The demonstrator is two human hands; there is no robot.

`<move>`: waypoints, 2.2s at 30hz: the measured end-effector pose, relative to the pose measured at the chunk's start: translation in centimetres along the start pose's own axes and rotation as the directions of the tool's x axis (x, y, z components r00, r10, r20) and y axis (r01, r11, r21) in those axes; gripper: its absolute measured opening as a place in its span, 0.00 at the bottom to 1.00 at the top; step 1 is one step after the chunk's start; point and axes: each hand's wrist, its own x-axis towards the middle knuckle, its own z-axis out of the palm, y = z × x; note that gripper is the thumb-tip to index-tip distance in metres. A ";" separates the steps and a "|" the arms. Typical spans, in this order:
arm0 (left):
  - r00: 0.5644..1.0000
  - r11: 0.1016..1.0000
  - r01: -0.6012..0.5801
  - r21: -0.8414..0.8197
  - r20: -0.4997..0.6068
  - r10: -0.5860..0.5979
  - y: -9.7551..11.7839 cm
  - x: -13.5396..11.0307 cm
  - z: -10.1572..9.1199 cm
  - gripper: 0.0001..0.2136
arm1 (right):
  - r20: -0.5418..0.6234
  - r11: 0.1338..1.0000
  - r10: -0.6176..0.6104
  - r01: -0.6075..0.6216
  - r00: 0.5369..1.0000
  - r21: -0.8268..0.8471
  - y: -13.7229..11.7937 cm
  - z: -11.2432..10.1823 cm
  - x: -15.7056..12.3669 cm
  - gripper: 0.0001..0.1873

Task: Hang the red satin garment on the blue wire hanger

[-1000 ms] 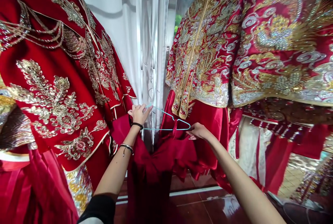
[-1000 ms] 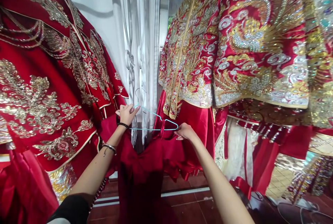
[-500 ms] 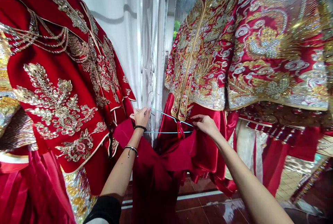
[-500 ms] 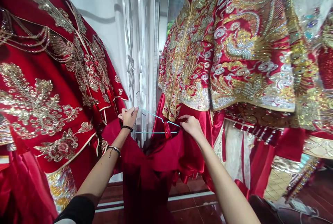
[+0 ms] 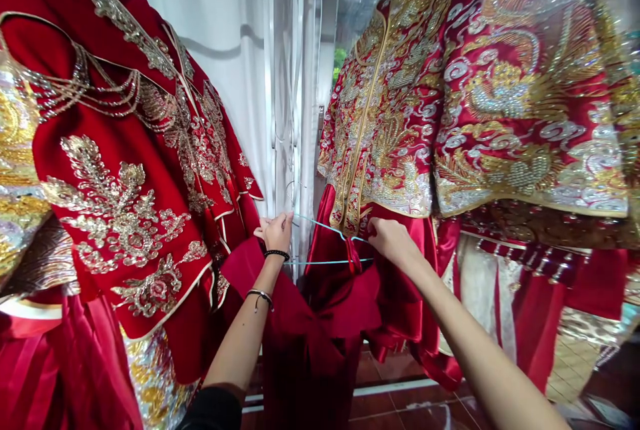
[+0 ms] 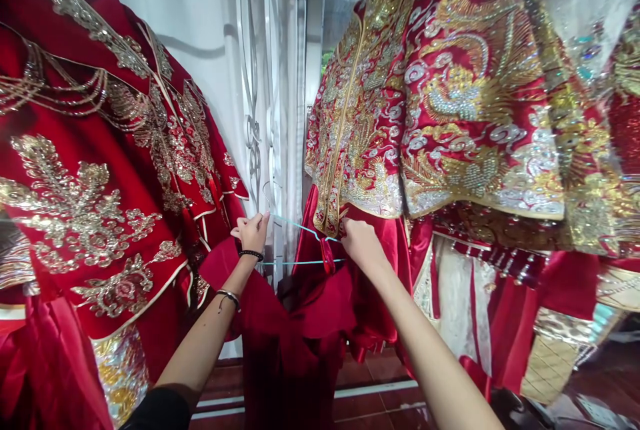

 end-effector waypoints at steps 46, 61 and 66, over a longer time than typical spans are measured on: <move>0.932 0.892 -0.361 0.272 0.146 0.333 -2.6 1.0 -5.4 0.19 | 0.026 0.975 -0.107 0.100 0.994 0.198 -3.7 0.4 5.4 0.15; 0.960 0.894 -0.078 0.442 0.275 -0.052 -9.5 -1.4 -7.4 0.13 | 0.148 0.872 -0.168 0.077 0.975 0.484 -5.1 7.1 5.8 0.23; 0.930 0.900 -0.044 0.434 0.347 -0.121 -9.1 -0.8 -7.9 0.13 | 0.213 0.900 0.010 -0.102 0.977 0.425 -3.1 7.1 5.2 0.20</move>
